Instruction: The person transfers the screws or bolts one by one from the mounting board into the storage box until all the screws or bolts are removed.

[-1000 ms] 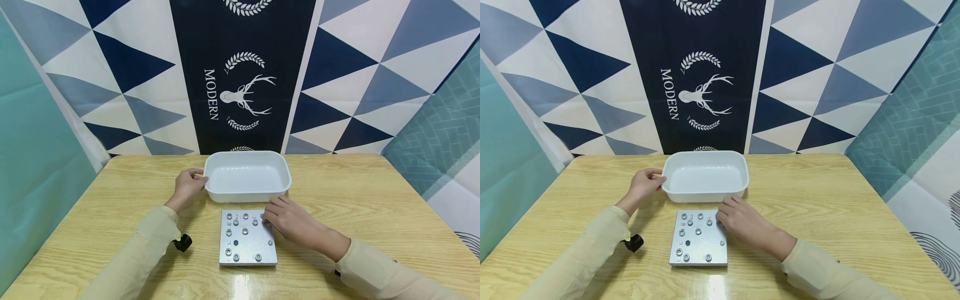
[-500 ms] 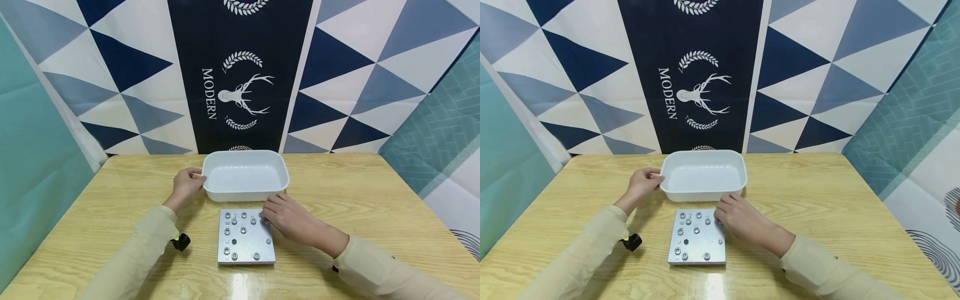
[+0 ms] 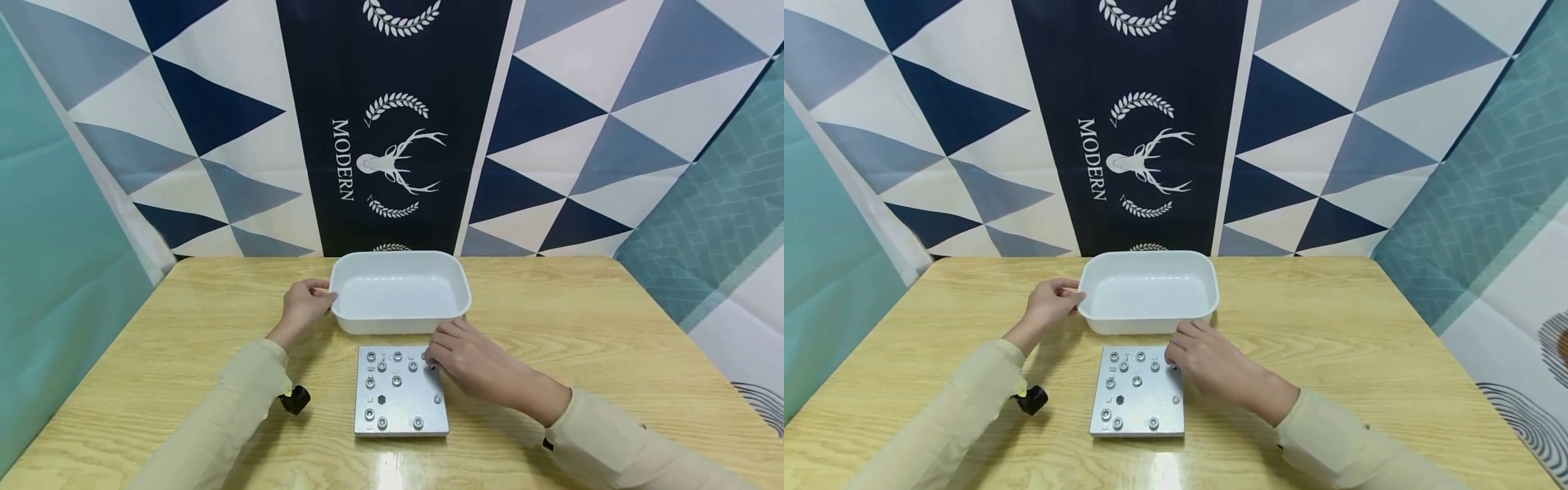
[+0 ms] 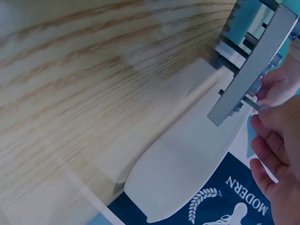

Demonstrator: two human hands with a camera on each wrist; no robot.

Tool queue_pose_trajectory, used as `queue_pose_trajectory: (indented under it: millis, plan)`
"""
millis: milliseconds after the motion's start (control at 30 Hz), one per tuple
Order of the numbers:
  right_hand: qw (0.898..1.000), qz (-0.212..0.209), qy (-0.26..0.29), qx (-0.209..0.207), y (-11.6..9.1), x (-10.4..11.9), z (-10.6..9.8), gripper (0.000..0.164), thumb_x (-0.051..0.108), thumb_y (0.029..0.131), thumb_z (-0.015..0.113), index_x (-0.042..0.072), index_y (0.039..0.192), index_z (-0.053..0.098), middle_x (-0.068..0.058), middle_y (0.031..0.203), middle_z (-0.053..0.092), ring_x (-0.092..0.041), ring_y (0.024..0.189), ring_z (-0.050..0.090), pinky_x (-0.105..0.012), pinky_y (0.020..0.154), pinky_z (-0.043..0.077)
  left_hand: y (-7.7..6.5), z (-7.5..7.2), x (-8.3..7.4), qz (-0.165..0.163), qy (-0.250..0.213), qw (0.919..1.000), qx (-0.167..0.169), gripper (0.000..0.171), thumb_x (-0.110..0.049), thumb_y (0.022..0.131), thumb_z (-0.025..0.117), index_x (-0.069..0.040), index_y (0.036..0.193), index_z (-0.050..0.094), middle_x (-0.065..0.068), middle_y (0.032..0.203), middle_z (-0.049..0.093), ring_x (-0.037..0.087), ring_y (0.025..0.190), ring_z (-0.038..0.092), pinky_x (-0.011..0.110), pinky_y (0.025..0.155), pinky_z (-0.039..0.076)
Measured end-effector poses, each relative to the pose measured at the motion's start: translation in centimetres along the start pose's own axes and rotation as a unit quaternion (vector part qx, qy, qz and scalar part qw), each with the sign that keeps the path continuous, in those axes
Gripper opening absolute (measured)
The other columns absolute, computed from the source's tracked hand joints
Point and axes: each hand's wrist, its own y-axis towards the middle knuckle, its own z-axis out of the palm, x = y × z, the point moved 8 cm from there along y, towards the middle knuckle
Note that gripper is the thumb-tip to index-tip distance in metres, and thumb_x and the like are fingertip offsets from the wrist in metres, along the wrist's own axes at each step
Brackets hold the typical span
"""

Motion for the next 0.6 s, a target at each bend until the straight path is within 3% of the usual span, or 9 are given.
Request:
queue_pose_trajectory:
  millis: [300, 600]
  plan:
    - [0.999, 0.006, 0.036, 0.001, 0.1, -0.2, -0.4, 0.019, -0.001, 0.070, 0.071, 0.010, 0.085, 0.065, 0.003, 0.082, 0.063, -0.013, 0.083, 0.052, -0.028, 0.077, 0.044, -0.2, 0.0, 0.3, 0.001, -0.001, 1.0000, -0.002, 0.035, -0.015, 0.090, 0.065, -0.001, 0.122, 0.061, 0.008, 0.087, 0.060, 0.016, 0.072, 0.063, 0.016, 0.058, 0.048]
    - [1.000, 0.008, 0.022, -0.008, 1.1, -1.4, -0.7, 0.019, 0.000, 0.068, 0.074, 0.010, 0.082, 0.064, 0.003, 0.078, 0.062, -0.014, 0.079, 0.049, -0.027, 0.070, 0.041, -0.2, 0.0, 0.1, 0.004, -0.004, 1.0000, -0.007, 0.034, -0.014, 0.089, 0.065, -0.001, 0.121, 0.062, 0.009, 0.089, 0.059, 0.012, 0.069, 0.061, 0.017, 0.062, 0.052]
